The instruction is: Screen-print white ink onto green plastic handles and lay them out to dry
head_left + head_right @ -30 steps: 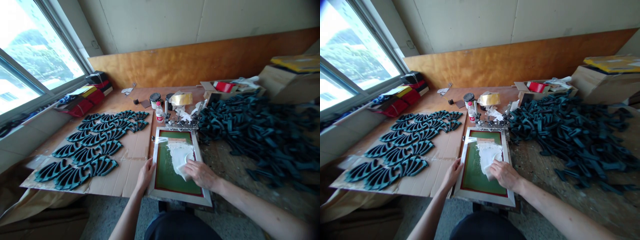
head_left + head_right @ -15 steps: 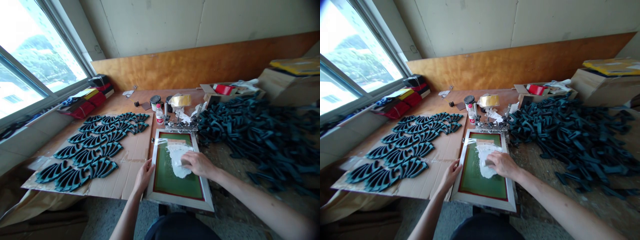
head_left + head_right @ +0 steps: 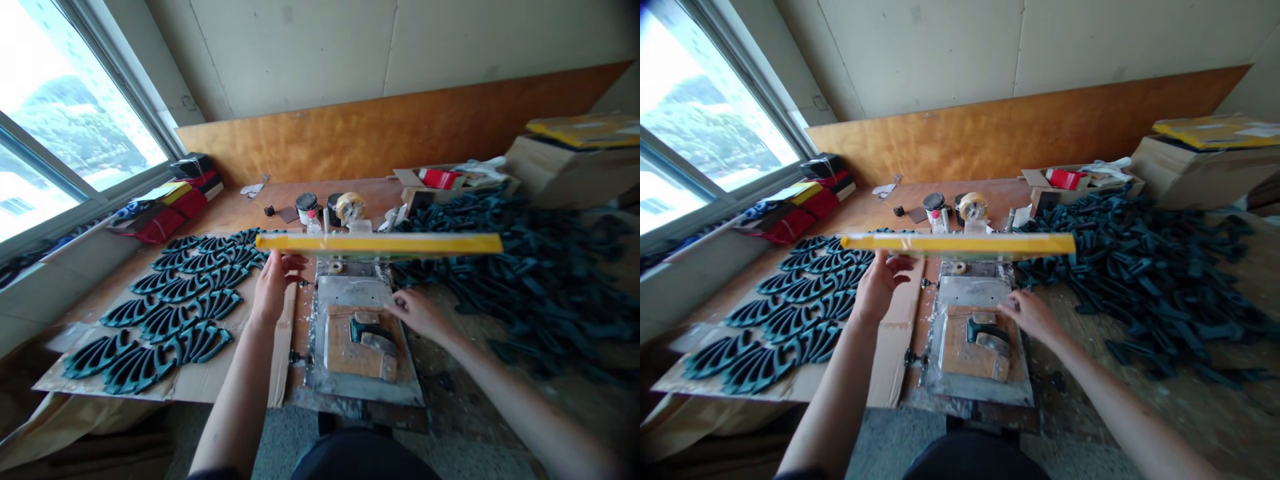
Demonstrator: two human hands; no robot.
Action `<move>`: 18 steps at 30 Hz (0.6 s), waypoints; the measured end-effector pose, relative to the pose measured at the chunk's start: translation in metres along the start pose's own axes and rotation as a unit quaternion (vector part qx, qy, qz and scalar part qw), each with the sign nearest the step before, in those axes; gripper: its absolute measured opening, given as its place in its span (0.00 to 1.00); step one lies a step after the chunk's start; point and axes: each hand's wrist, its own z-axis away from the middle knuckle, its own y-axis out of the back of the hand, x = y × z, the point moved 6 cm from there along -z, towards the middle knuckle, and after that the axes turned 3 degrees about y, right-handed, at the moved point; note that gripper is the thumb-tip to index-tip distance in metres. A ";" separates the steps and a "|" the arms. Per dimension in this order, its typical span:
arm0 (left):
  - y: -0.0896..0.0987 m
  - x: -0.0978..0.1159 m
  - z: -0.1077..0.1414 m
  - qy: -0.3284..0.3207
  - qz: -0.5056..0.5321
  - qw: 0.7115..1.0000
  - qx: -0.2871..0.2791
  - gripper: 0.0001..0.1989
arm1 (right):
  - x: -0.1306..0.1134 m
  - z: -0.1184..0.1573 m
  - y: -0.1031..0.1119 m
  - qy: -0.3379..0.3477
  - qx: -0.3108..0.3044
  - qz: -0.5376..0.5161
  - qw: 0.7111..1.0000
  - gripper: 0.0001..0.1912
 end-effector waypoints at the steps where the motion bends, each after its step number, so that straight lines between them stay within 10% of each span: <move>1: -0.005 0.003 -0.006 -0.003 0.014 1.000 0.001 0.27 | -0.007 0.011 -0.020 0.018 -0.030 -0.003 0.999 0.15; 5: -0.010 -0.034 0.017 0.034 0.040 0.995 0.082 0.28 | -0.035 0.036 -0.064 -0.022 -0.107 0.008 0.994 0.06; 9: -0.043 -0.156 0.109 0.377 -0.019 0.921 -0.100 0.35 | -0.081 0.043 -0.054 -0.094 -0.060 -0.061 0.992 0.06; 13: -0.028 -0.208 0.136 0.380 0.016 0.925 -0.024 0.30 | -0.121 0.051 -0.036 0.103 -0.019 -0.135 0.985 0.06; 15: 0.008 -0.208 0.114 0.333 -0.080 0.939 0.028 0.28 | -0.083 0.057 -0.026 0.129 -0.023 -0.105 0.986 0.14; 18: 0.074 -0.190 0.072 0.220 -0.337 0.914 0.041 0.28 | 0.050 0.073 -0.004 -0.046 -0.028 0.094 0.994 0.21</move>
